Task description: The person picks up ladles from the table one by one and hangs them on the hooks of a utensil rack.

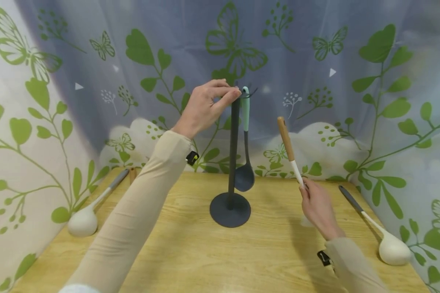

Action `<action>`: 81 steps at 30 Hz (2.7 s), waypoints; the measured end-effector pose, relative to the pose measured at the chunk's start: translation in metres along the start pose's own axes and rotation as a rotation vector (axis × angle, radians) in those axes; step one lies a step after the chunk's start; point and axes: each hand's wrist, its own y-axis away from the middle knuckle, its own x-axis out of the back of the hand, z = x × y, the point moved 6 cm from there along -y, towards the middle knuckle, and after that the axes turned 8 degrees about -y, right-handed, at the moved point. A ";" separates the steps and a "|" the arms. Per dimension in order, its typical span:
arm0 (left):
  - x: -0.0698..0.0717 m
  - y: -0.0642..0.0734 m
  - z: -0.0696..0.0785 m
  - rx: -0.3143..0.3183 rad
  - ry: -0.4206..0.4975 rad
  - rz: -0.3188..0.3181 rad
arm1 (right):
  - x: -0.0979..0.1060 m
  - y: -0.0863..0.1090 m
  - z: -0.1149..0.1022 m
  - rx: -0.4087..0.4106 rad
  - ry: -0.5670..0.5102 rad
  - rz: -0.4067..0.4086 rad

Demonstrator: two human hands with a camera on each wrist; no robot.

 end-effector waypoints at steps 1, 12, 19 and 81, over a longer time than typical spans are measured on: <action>0.001 0.000 0.001 -0.011 0.005 0.009 | 0.000 -0.002 -0.003 -0.005 -0.005 -0.002; 0.001 0.002 0.003 -0.040 0.014 0.031 | -0.008 -0.012 -0.022 -0.001 -0.064 0.009; 0.002 0.002 0.003 -0.037 0.020 0.034 | -0.011 -0.012 -0.022 -0.022 -0.080 -0.006; 0.000 0.006 0.005 0.020 0.041 0.091 | -0.018 -0.026 -0.054 -0.037 -0.139 -0.020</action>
